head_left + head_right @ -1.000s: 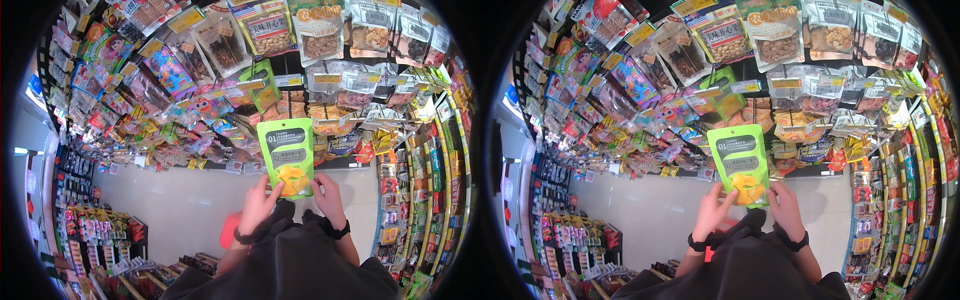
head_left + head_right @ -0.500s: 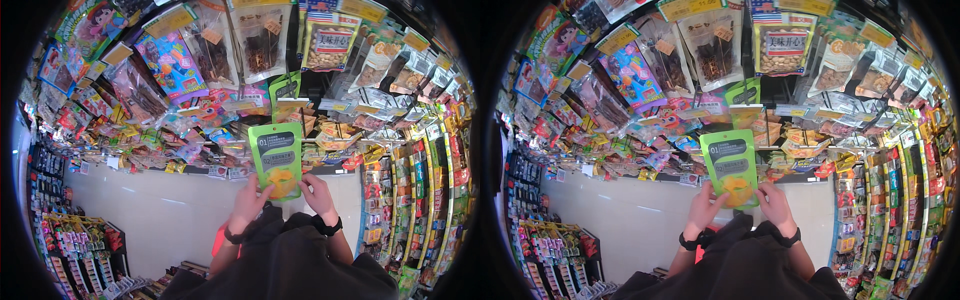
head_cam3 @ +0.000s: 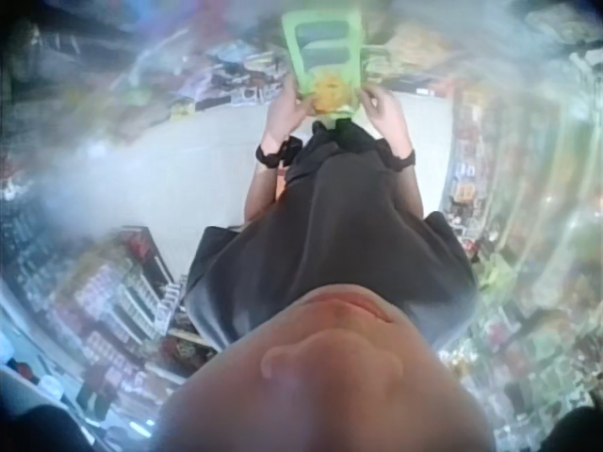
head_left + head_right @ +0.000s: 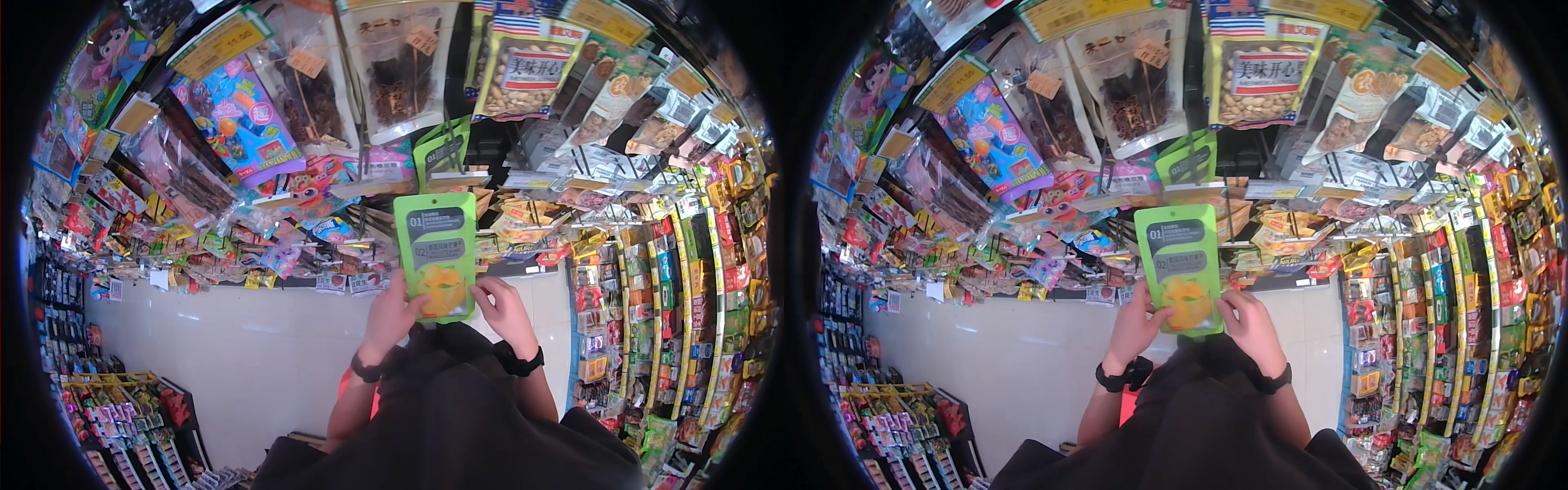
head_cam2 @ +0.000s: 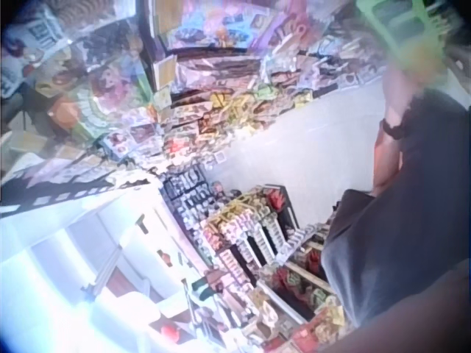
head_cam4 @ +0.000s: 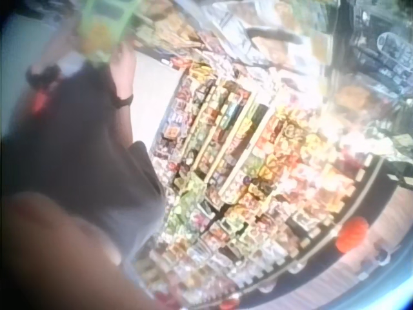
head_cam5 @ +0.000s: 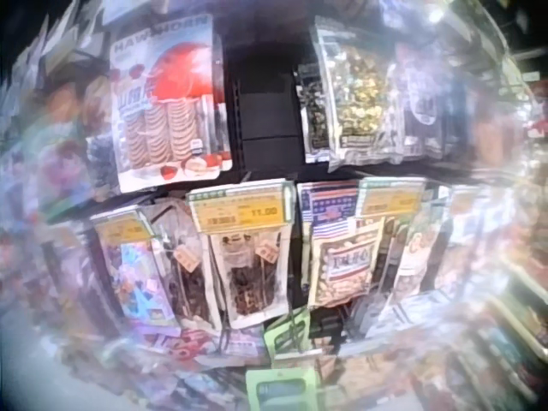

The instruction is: Organize snack packages on a retail shelf in a convenience store.

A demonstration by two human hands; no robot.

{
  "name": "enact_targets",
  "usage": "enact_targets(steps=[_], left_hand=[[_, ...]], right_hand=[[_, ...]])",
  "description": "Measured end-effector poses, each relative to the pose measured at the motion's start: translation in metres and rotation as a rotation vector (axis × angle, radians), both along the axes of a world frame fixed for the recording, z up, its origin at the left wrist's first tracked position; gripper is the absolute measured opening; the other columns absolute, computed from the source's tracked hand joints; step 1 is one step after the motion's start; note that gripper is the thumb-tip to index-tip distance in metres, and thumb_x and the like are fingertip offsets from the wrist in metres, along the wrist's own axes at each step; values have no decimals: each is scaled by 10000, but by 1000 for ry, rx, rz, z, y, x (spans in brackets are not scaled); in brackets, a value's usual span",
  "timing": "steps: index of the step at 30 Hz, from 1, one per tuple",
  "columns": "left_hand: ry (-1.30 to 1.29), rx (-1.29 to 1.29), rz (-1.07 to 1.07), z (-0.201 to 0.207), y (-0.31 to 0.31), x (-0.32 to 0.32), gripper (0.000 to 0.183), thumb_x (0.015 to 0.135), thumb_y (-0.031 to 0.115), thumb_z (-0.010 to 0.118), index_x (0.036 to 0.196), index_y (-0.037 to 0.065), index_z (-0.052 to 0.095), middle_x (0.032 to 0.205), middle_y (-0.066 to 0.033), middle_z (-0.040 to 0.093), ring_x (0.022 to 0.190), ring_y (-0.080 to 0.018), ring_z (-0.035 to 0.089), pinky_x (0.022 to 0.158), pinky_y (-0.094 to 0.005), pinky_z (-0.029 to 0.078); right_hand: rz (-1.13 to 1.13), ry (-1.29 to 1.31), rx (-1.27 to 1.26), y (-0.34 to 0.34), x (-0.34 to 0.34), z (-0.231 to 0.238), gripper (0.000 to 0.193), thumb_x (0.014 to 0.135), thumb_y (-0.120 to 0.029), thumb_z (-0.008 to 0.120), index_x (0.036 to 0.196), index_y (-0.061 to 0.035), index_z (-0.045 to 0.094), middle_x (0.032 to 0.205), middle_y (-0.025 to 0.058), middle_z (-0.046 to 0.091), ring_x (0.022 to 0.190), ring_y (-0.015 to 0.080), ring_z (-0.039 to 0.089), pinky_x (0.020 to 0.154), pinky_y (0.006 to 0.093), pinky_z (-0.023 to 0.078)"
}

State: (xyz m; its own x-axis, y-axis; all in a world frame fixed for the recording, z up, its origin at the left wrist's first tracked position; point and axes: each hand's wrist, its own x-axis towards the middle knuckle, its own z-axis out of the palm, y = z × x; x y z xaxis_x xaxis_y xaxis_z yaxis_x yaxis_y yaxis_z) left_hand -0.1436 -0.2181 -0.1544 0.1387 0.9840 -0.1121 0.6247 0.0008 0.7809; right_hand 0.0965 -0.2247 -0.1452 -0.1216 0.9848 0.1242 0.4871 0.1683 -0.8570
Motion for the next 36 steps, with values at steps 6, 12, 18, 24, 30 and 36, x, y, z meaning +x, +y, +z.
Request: enact_targets(steps=[6, 12, 18, 24, 30, 36], left_hand=[[-136, 3, -8, 10, 13, 10, 491, 903, 107, 729, 1259, -11, 411, 980, -194, 734, 853, -298, 739, 662, -376, 554], [-72, 28, 16, 5, 15, 23, 492, 905, 53, 718, 1272, -6, 395, 1014, -205, 727, 876, -275, 738, 631, -354, 560], [-38, 23, 69, -3, 9, 29, 502, 906, 64, 722, 1273, -7, 387, 1018, -195, 723, 929, -304, 731, 780, -392, 561], [-69, 2, 142, -4, 0, 16, 501, 890, 182, 745, 1207, 15, 394, 962, -243, 707, 923, -474, 660, 712, -515, 514], [-57, -45, 166, -4, -6, 8, 460, 904, 170, 736, 1170, 12, 396, 975, -241, 712, 927, -471, 667, 727, -503, 523], [-41, -18, 125, -9, 0, 8, 468, 932, 80, 708, 1248, 7, 369, 947, -185, 725, 687, -204, 681, 591, -335, 528]], right_hand=[[37, 88, 29, 20, 14, -14, 118, 930, -79, 637, 953, 37, 635, 879, 198, 651, 828, 406, 614, 732, 427, 487], [99, 101, 53, 33, 32, -13, 142, 947, -92, 633, 1029, 24, 635, 924, 166, 650, 845, 328, 644, 758, 379, 505], [77, 266, 100, 64, 35, 14, 454, 970, -81, 634, 1397, -13, 493, 1316, 132, 576, 1010, 208, 667, 884, 318, 536], [214, 467, 98, 89, 15, 27, 672, 956, -70, 657, 1525, -12, 304, 1391, 170, 519, 1083, 206, 645, 927, 326, 531], [202, 519, 96, 98, 5, 27, 730, 943, -57, 663, 1551, -8, 262, 1324, 154, 553, 1052, 196, 636, 920, 319, 523], [210, 564, 53, 98, 11, 36, 717, 926, -30, 669, 1544, -39, 306, 1301, 130, 573, 1046, 178, 631, 918, 316, 518]])
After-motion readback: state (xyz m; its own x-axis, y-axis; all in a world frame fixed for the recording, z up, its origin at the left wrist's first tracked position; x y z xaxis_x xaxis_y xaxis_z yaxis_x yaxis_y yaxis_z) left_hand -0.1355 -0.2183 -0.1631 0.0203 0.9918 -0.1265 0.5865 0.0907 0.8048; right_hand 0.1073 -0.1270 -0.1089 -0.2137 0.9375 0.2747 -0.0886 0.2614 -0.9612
